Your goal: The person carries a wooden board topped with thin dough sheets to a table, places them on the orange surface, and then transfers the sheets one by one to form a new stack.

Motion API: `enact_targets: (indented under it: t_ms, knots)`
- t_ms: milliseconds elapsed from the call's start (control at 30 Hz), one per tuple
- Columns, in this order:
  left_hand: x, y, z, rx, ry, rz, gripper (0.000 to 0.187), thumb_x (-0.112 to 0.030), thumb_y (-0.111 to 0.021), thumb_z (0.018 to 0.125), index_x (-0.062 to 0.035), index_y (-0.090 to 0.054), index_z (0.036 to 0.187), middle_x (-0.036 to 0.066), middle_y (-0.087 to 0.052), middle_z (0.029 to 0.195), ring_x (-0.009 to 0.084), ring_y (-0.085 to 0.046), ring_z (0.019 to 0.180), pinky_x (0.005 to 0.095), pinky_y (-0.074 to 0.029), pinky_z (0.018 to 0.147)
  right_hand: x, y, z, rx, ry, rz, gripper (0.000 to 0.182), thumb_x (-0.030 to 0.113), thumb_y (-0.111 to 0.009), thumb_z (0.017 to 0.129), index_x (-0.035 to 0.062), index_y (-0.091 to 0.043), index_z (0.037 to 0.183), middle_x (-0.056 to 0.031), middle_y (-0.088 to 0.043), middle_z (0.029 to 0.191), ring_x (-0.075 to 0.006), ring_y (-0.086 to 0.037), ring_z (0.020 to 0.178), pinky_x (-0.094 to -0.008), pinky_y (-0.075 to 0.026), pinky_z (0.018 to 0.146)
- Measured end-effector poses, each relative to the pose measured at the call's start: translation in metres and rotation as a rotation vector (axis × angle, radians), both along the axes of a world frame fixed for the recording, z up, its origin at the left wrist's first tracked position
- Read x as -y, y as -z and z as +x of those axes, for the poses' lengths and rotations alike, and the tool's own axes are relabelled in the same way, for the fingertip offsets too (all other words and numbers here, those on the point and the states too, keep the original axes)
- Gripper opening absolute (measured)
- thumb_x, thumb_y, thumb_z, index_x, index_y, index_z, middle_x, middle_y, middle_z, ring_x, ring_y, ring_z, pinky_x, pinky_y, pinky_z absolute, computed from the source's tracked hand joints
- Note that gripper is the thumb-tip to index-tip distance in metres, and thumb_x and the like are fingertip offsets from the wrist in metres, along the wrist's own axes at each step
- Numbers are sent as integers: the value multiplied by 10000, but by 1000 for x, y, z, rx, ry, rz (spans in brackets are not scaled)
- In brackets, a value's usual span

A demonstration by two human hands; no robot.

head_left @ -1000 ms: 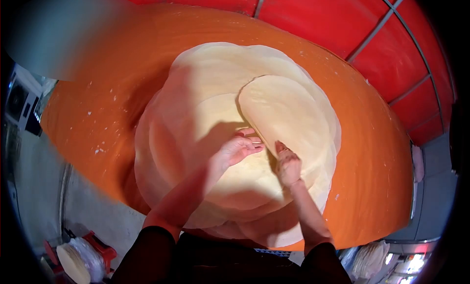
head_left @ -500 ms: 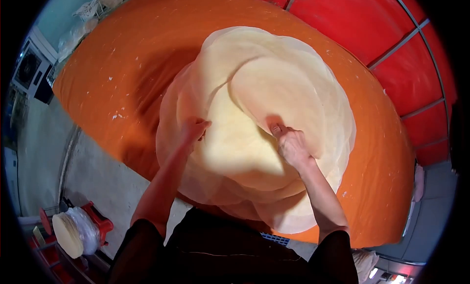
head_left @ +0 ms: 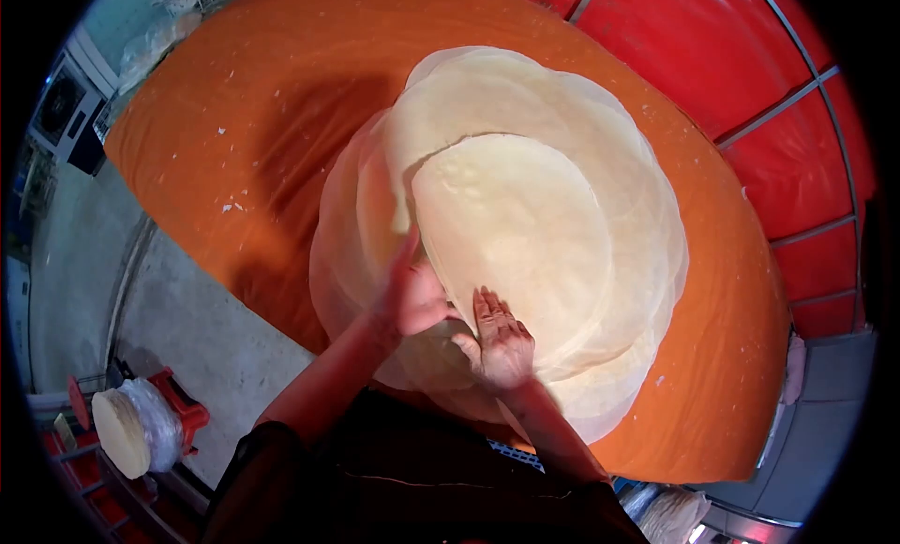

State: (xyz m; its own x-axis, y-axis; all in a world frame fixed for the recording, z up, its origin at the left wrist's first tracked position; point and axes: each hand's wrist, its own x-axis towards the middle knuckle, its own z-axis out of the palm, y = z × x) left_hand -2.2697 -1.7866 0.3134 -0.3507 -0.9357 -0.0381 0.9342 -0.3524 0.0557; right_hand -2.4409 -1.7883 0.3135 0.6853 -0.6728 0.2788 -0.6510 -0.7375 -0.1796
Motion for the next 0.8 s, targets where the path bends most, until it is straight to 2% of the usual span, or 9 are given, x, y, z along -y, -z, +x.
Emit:
enact_targets:
  t_ms: [67,167,233,367,433,600,633,700,800]
  knots:
    - [3,6,0,50,10,33,801,-637,-323,733,-98,-156,1301,147,-151,1340,355,-146,1219,528,-153,947,6,-6,1,56,17,-47,475,279,-515,760,5,-414,1134,-168,-459,1136,-299,-511,971,-347,-455,707]
    - [9,-15,0,282,-31,474,710,-501,-437,759,-41,-229,1259,196,-297,1238,329,-262,1168,497,-207,945,44,-39,-9,-474,176,704,326,261,-547,765,12,-506,972,-184,-516,1009,-246,-529,935,-317,-446,698]
    - [25,31,9,403,-156,504,639,-362,-505,751,6,-253,1209,214,-343,1140,332,-325,1096,491,-255,926,82,-81,-23,-113,300,558,171,170,-581,734,15,-525,778,-150,-548,814,-157,-548,841,-287,-442,660]
    - [57,34,24,448,-374,672,443,-153,-569,706,53,-365,1042,197,-408,969,303,-427,936,471,-329,892,200,-217,-59,305,162,350,140,106,-554,742,-28,-521,769,-25,-531,677,-123,-523,650,-305,-432,549]
    - [60,29,28,453,-314,764,299,-112,-583,687,16,-451,923,191,-441,928,285,-462,891,433,-372,869,179,-267,-23,241,217,72,119,79,-545,724,-37,-537,748,-55,-537,588,-146,-510,534,-307,-420,507]
    - [68,53,33,751,-276,575,167,-39,-551,672,-44,-483,825,95,-510,796,205,-509,768,391,-423,805,206,-214,19,-91,5,-534,197,29,-468,664,55,-587,819,-161,-540,671,-309,-547,604,-363,-426,519]
    - [70,60,35,730,-325,543,135,-26,-542,663,-55,-478,778,77,-510,762,190,-508,741,385,-428,789,201,-188,39,-305,121,-527,277,20,-457,661,80,-548,916,-141,-560,733,-296,-545,612,-358,-434,514]
    - [74,69,40,687,-422,479,104,1,-524,645,-77,-468,686,43,-510,696,161,-507,688,371,-437,758,217,-93,60,-219,9,-603,220,29,-443,663,57,-476,879,-112,-537,695,-243,-547,615,-345,-441,491]
    - [72,64,47,570,-382,439,178,40,-456,628,-105,-406,537,45,-489,661,177,-494,686,423,-364,830,190,-11,75,-320,-41,-116,244,51,-442,662,49,-479,903,-137,-555,768,-253,-555,661,-379,-422,472]
